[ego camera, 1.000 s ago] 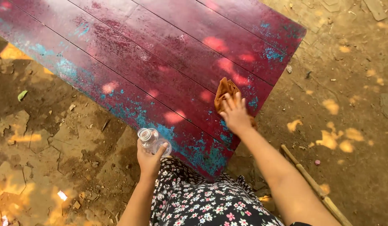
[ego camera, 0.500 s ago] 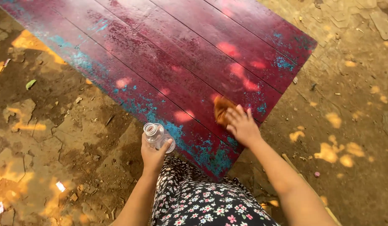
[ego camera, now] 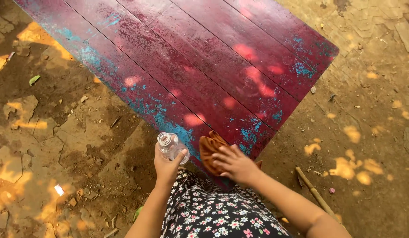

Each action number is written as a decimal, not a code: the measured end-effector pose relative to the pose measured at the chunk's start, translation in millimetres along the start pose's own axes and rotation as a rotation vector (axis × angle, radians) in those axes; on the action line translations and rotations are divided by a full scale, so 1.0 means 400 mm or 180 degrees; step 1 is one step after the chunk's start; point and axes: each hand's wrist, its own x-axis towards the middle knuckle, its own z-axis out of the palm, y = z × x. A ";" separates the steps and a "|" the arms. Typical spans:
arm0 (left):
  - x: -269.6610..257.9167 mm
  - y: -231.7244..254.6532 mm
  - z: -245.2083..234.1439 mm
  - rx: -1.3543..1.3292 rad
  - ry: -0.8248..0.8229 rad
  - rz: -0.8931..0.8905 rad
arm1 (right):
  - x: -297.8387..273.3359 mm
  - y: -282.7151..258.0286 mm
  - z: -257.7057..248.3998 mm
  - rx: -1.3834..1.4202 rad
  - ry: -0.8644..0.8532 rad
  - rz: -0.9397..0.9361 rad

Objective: The person is wiping a purple-painted wooden table with a wet cloth, holding a plastic water bottle in the other hand.

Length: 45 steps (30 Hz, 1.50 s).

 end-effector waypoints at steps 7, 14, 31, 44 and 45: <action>0.051 0.022 -0.011 -0.0184 -0.0132 -0.0068 | 0.066 0.264 -0.034 -0.0736 0.0152 0.2005; 0.072 0.062 -0.025 -0.0050 -0.0267 -0.0140 | 0.167 -0.010 0.082 -0.0435 0.0064 0.1003; 0.195 0.067 -0.135 -0.0103 -0.0643 -0.0201 | 0.204 0.045 0.074 -0.0336 -0.0472 0.2902; 0.221 0.074 -0.178 -0.0162 -0.0541 -0.0178 | 0.153 0.223 -0.005 -0.0513 -0.0175 0.3110; 0.219 0.073 -0.179 -0.0240 -0.0511 -0.0233 | 0.192 0.246 -0.011 -0.0454 -0.0186 0.3369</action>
